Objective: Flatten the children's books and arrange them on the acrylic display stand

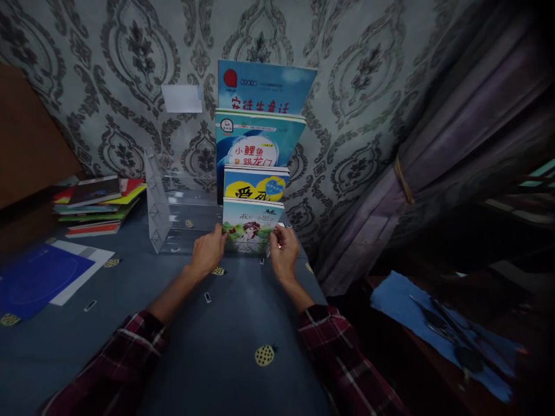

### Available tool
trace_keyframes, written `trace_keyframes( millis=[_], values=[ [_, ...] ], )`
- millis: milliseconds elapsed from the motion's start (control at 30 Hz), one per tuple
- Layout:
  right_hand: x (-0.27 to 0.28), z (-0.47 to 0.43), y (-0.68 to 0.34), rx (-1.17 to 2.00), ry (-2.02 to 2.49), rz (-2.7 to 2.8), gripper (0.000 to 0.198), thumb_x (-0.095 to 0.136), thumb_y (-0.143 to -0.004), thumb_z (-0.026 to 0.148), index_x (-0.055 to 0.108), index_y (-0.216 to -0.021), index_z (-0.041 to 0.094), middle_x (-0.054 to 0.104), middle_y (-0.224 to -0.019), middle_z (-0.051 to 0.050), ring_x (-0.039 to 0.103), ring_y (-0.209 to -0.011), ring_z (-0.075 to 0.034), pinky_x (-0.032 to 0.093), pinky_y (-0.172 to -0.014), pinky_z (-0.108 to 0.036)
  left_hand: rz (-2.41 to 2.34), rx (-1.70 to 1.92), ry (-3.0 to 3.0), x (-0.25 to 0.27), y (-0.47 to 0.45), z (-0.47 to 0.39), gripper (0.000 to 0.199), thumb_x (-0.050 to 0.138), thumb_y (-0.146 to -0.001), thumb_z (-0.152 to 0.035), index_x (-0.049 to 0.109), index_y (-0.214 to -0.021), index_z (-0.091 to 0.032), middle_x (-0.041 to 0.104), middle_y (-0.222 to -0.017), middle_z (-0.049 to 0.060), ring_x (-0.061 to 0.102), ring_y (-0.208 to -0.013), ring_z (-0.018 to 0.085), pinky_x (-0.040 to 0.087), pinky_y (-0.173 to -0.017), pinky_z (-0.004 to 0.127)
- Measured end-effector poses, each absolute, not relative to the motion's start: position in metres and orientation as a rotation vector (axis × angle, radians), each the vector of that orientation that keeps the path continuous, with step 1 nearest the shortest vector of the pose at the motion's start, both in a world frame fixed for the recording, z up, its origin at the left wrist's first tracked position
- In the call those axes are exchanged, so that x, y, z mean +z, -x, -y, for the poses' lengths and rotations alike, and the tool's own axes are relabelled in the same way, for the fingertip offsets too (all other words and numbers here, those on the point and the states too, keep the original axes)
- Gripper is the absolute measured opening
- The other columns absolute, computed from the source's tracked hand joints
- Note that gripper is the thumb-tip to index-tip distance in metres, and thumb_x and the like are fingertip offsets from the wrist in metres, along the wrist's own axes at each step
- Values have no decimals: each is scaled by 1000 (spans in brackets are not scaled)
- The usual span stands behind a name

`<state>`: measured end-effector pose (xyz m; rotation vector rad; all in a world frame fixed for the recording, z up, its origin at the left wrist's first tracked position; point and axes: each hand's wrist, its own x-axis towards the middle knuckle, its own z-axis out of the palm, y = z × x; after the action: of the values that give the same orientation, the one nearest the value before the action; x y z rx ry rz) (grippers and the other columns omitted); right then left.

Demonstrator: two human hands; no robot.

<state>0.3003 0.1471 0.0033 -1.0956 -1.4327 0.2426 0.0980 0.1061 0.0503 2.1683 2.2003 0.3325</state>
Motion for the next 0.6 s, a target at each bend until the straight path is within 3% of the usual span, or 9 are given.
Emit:
trace_keyframes(
  millis=[367, 600],
  values=[
    [0, -151, -300, 288, 1090, 1394, 23, 55, -87, 31, 66, -104, 20, 67, -91, -7, 65, -82, -23, 55, -70, -36, -2175, 347, -2135, 54, -96, -105, 32, 31, -108, -35, 50, -125, -16, 76, -103, 18, 75, -99, 33, 52, -80, 38],
    [25, -145, -307, 242, 1069, 1411, 35, 55, -92, 35, 67, -121, 19, 66, -96, -9, 63, -84, -24, 53, -65, -35, -2046, 777, -2113, 68, -94, -105, 20, 36, -106, -28, 44, -122, -19, 75, -104, 14, 74, -95, 30, 51, -77, 34]
  ],
)
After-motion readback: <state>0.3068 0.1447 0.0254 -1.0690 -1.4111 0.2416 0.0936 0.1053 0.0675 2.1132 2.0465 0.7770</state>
